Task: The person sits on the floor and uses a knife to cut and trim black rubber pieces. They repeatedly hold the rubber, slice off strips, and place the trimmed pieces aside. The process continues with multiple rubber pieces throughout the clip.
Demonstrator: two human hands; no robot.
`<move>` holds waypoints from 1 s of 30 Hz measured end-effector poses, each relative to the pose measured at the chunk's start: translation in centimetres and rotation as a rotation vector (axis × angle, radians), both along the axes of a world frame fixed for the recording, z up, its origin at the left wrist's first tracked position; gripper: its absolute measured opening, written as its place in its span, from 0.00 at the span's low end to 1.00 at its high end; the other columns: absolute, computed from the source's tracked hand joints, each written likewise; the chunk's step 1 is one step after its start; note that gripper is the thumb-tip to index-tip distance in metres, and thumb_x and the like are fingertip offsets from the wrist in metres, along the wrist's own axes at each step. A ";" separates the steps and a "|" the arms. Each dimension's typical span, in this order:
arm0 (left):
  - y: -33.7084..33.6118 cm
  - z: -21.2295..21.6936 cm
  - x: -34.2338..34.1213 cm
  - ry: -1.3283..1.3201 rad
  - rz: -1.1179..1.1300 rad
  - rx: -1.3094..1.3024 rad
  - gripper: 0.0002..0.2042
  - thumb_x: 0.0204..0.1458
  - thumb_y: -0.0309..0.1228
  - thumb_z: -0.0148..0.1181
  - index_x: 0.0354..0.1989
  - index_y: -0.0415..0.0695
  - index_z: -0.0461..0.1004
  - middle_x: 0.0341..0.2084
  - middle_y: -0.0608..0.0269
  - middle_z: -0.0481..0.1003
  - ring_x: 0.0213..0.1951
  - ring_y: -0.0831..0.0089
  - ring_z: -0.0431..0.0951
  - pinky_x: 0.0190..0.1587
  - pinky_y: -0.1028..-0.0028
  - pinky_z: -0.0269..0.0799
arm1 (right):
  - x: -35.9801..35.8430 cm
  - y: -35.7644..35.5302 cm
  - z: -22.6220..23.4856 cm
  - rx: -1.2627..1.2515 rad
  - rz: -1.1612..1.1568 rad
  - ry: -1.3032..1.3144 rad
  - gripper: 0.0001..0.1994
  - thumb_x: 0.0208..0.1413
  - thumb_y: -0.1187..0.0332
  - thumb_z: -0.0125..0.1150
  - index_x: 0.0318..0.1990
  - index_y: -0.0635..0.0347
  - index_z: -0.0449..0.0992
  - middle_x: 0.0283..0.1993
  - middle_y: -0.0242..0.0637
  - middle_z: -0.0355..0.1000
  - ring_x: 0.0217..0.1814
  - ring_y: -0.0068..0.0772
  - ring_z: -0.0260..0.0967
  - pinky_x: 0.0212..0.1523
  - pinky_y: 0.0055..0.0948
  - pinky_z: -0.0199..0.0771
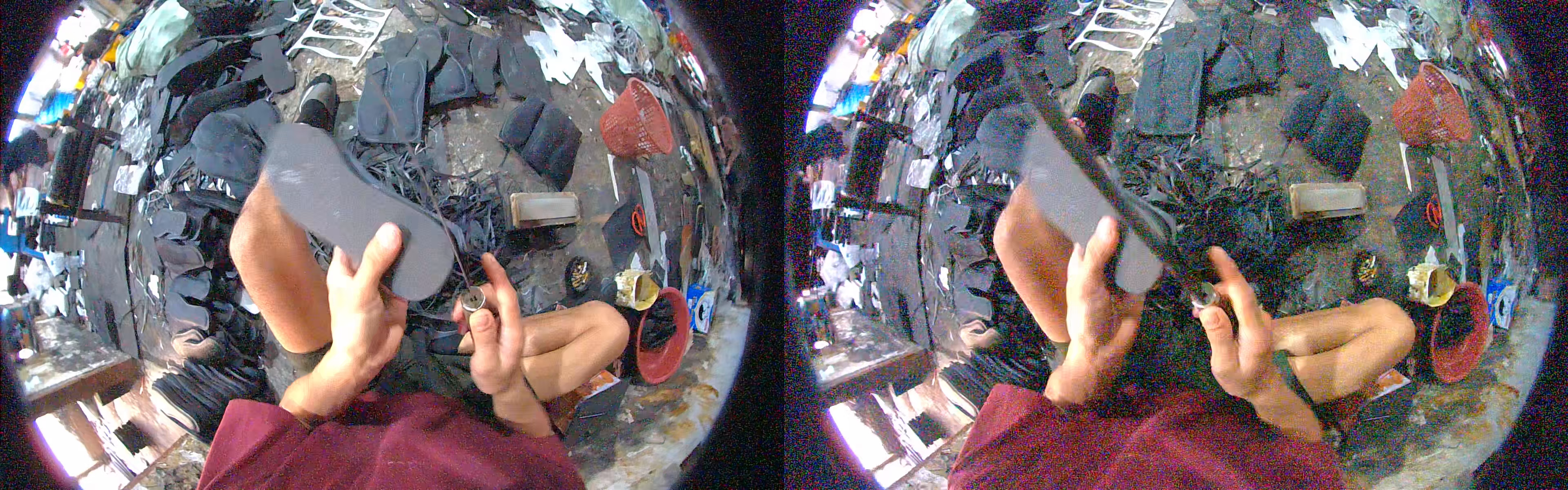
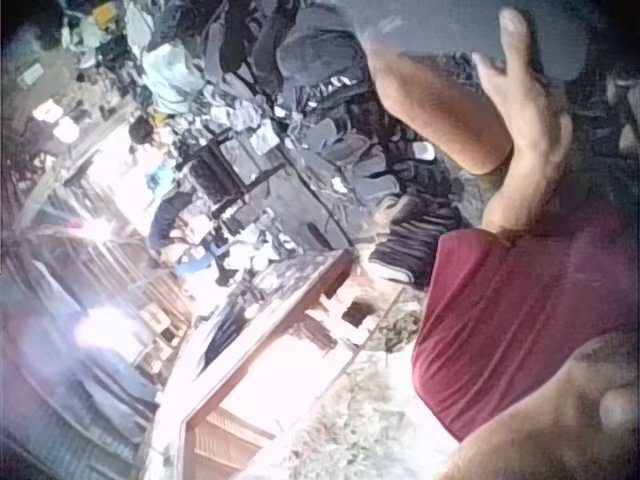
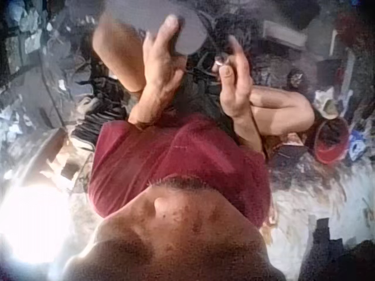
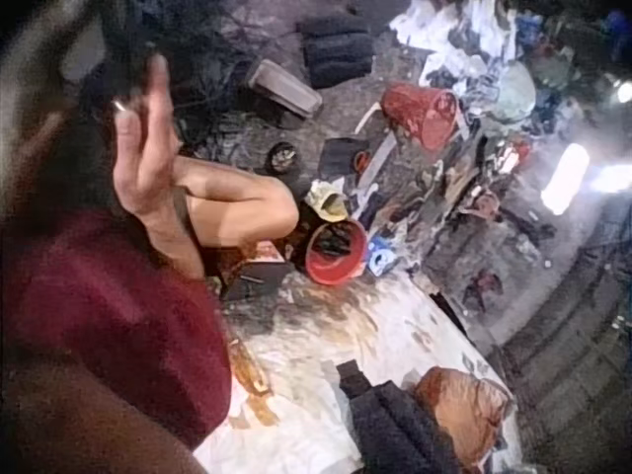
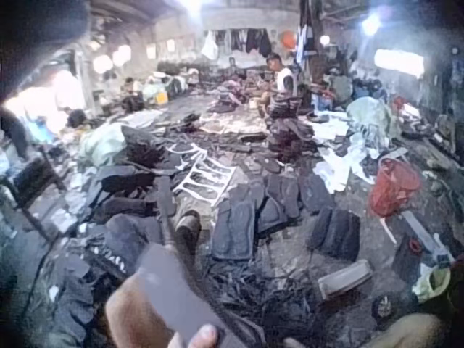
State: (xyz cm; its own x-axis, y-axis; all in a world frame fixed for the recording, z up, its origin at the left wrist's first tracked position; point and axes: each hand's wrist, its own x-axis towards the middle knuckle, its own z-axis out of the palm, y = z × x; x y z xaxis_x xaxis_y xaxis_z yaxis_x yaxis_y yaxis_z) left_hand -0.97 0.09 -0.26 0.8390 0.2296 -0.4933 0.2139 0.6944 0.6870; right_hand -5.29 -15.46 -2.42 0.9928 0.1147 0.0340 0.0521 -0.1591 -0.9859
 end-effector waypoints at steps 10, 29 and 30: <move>0.7 -4.6 -2.4 0.155 -0.075 -0.131 0.17 0.54 0.39 0.61 0.49 0.45 0.73 0.44 0.62 0.78 0.48 0.68 0.78 0.54 0.67 0.73 | -8.3 -7.0 -4.9 -0.402 0.036 -0.111 0.16 0.60 0.72 0.53 0.55 0.62 0.75 0.36 0.48 0.76 0.34 0.53 0.73 0.37 0.45 0.74; 2.8 -5.2 -5.3 0.129 -0.152 0.241 0.29 0.42 0.40 0.64 0.51 0.33 0.68 0.37 0.57 0.77 0.34 0.66 0.79 0.40 0.68 0.77 | 3.3 6.6 -8.4 -0.289 0.043 -0.214 0.23 0.59 0.66 0.58 0.64 0.39 0.70 0.28 0.37 0.64 0.27 0.42 0.69 0.27 0.39 0.71; 3.1 -5.2 -5.3 0.117 -0.158 0.228 0.29 0.42 0.40 0.64 0.51 0.34 0.69 0.37 0.57 0.77 0.34 0.67 0.79 0.40 0.68 0.77 | 4.0 7.1 -8.0 -0.277 0.048 -0.198 0.23 0.60 0.66 0.58 0.64 0.39 0.70 0.28 0.36 0.64 0.27 0.42 0.69 0.27 0.39 0.71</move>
State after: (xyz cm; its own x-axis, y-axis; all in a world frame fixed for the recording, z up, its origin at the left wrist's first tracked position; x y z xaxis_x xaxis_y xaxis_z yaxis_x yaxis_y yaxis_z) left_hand -6.22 3.22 -5.50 0.8136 0.2171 -0.5393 0.3936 0.4770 0.7858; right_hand -1.31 -8.32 -10.40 0.9633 0.1927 0.1868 0.2522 -0.4118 -0.8757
